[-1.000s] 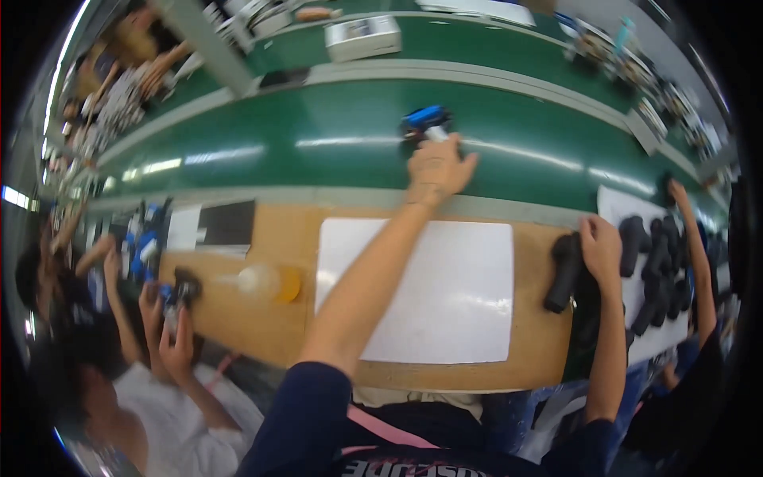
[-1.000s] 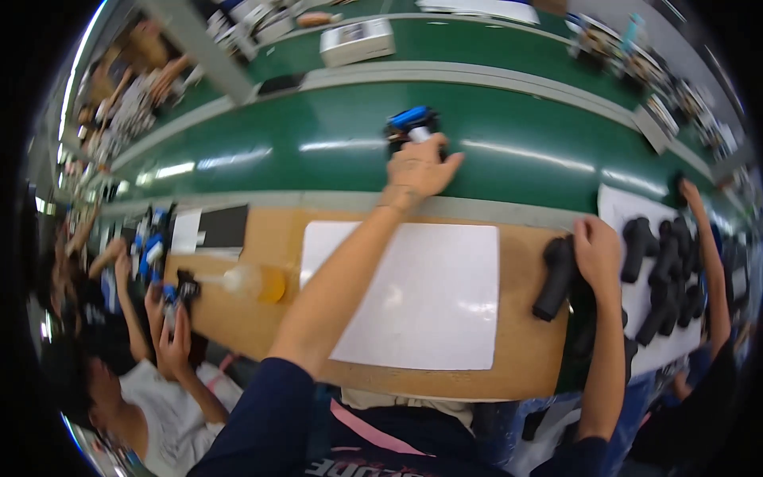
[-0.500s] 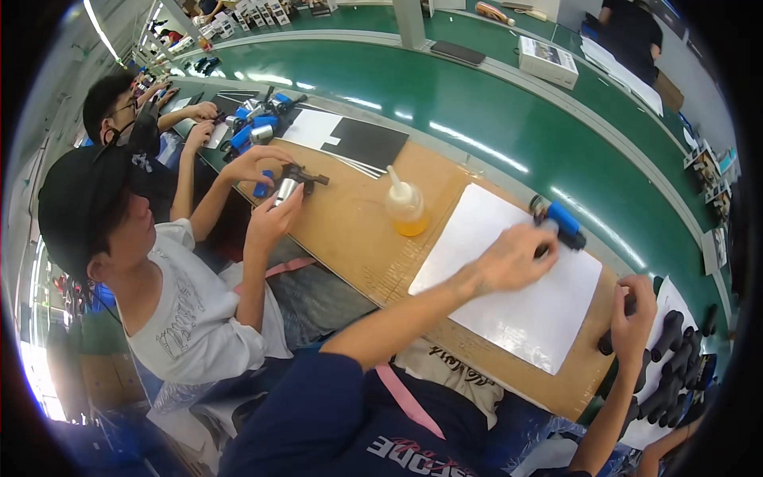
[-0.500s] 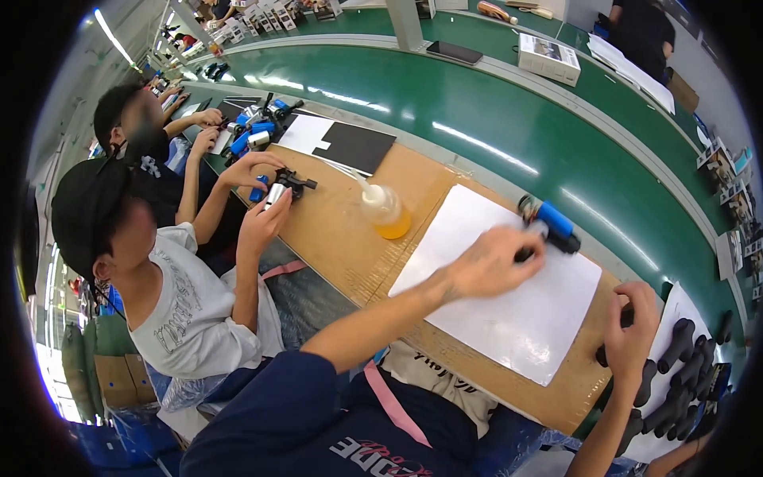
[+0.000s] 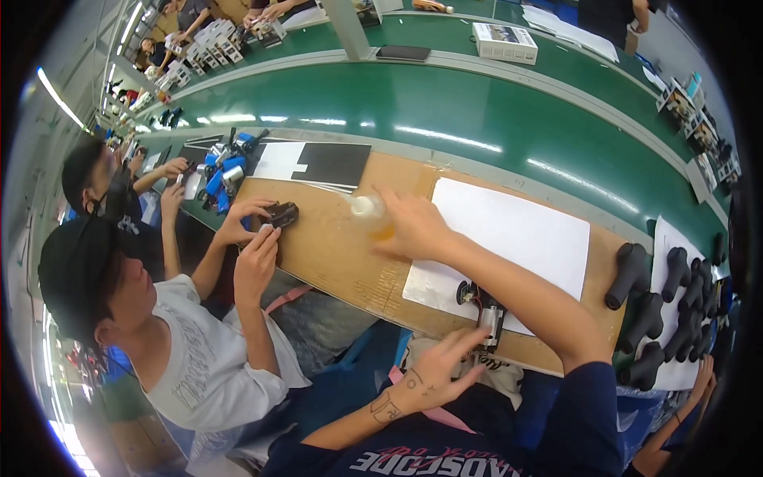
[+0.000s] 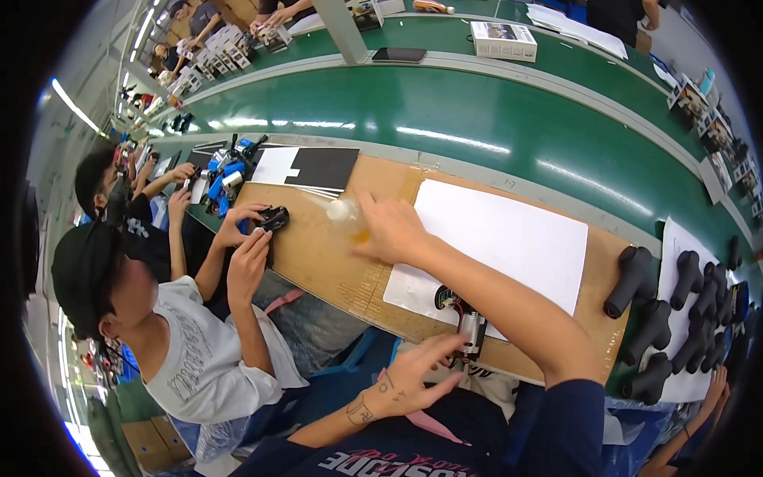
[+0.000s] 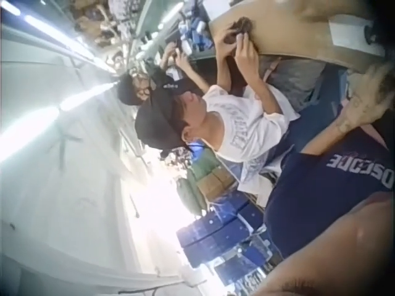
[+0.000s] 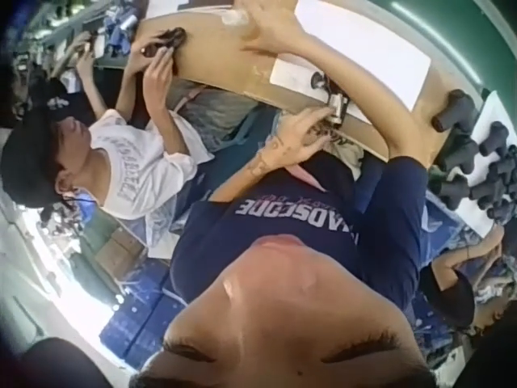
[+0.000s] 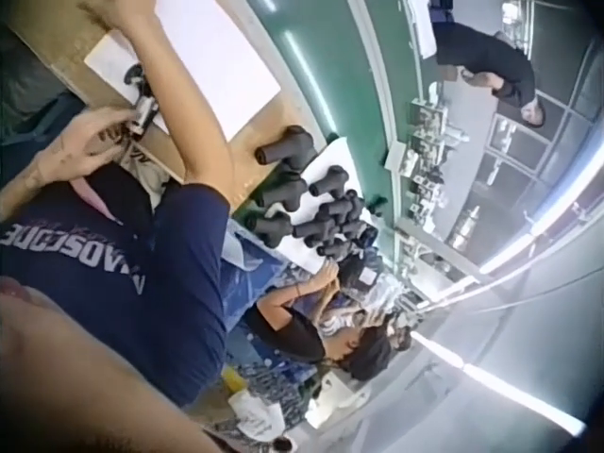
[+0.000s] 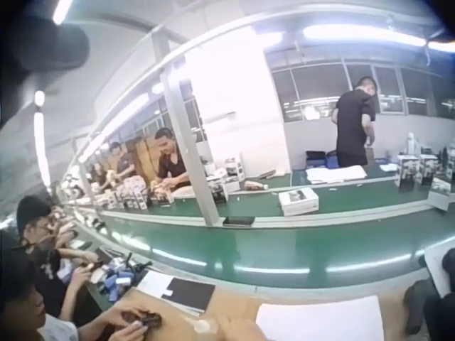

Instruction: Assembling handheld electronic devices by attaching plastic components and applying adhesive on a factory production line.

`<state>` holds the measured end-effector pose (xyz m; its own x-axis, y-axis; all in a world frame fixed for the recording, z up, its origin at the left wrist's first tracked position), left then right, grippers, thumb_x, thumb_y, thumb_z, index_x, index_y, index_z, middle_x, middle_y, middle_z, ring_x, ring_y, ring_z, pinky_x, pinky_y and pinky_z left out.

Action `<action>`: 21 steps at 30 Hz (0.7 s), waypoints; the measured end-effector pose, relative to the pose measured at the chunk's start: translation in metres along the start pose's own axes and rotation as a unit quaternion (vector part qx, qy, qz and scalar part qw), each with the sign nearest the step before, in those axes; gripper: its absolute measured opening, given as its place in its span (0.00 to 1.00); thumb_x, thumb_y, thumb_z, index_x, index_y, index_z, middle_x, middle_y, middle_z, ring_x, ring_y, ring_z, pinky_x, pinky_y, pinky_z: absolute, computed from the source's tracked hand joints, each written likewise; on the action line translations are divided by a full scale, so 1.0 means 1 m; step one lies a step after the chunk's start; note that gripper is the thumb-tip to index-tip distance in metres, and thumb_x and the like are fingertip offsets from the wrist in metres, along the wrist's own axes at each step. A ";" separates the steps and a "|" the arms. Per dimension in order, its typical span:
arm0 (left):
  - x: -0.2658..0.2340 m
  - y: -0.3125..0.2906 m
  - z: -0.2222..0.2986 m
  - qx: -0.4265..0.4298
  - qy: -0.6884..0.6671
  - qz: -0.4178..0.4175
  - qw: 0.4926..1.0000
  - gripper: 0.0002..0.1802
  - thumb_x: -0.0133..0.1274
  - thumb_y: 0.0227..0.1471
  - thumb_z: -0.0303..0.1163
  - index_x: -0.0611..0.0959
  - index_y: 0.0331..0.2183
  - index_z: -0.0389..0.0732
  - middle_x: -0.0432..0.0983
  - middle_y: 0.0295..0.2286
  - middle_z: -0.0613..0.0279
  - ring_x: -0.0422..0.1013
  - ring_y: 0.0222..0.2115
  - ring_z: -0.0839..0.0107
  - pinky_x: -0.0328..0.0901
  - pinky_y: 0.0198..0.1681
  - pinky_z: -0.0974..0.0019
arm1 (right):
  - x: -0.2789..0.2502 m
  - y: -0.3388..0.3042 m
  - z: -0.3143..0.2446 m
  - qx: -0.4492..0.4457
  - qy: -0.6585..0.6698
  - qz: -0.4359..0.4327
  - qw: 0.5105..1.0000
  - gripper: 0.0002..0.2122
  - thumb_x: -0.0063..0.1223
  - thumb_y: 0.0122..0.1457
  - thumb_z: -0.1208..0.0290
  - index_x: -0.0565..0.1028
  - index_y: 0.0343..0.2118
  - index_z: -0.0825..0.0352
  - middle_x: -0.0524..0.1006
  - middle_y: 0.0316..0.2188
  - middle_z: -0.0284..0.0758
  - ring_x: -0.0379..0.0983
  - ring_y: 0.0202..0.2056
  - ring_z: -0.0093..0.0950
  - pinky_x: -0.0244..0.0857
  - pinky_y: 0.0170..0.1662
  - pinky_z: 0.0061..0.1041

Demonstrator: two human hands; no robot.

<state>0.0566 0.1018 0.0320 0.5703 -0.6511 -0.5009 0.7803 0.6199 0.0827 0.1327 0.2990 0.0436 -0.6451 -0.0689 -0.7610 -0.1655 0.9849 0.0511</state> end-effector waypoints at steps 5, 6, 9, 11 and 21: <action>-0.041 0.011 -0.033 -0.052 -0.052 0.092 0.993 0.28 0.64 0.49 0.25 0.78 0.53 0.38 0.73 0.51 0.50 0.76 0.47 0.60 0.72 0.43 0.62 | -0.007 0.007 0.042 -0.005 -0.028 0.019 0.999 0.37 0.72 0.41 0.57 0.70 0.52 0.74 0.78 0.42 0.53 0.74 0.47 0.51 0.70 0.51 0.43; -0.046 0.016 -0.037 -0.053 -0.063 0.087 0.993 0.28 0.64 0.49 0.25 0.78 0.53 0.38 0.73 0.51 0.50 0.76 0.47 0.60 0.72 0.43 0.62 | -0.023 -0.004 0.048 -0.005 -0.009 0.032 0.999 0.35 0.70 0.42 0.58 0.72 0.52 0.73 0.78 0.43 0.53 0.75 0.47 0.49 0.69 0.51 0.41; -0.068 0.034 -0.036 0.043 0.041 0.163 0.985 0.30 0.64 0.48 0.24 0.78 0.54 0.40 0.75 0.52 0.55 0.78 0.38 0.66 0.72 0.37 0.67 | -0.082 -0.060 0.054 -0.009 0.059 0.077 0.995 0.31 0.68 0.43 0.62 0.74 0.50 0.74 0.78 0.41 0.49 0.76 0.44 0.39 0.69 0.51 0.34; -0.061 0.045 -0.041 0.039 -0.009 0.119 0.992 0.30 0.64 0.47 0.24 0.78 0.54 0.40 0.75 0.52 0.58 0.77 0.33 0.70 0.70 0.33 0.70 | -0.115 -0.102 0.061 0.122 0.153 0.035 0.980 0.32 0.69 0.43 0.63 0.73 0.51 0.76 0.77 0.41 0.43 0.74 0.43 0.33 0.68 0.51 0.29; -0.039 0.073 -0.057 0.026 -0.102 -0.027 0.994 0.30 0.62 0.45 0.17 0.81 0.53 0.42 0.76 0.52 0.60 0.71 0.24 0.81 0.64 0.23 0.77 | -0.180 -0.272 0.078 0.268 0.152 0.180 0.934 0.34 0.71 0.44 0.62 0.71 0.54 0.73 0.77 0.44 0.34 0.73 0.45 0.25 0.66 0.52 0.24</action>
<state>0.0767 0.1979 0.0089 0.5624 -0.7618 -0.3214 0.8210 0.5606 0.1078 0.3520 0.0554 0.1163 -0.7820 0.3209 -0.5344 0.4478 0.8855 -0.1237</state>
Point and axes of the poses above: each hand's wrist, its own y-axis towards the middle knuckle, its own x-axis out of the palm, z = x × y, the point moved 7 cm from there along y, towards the middle knuckle
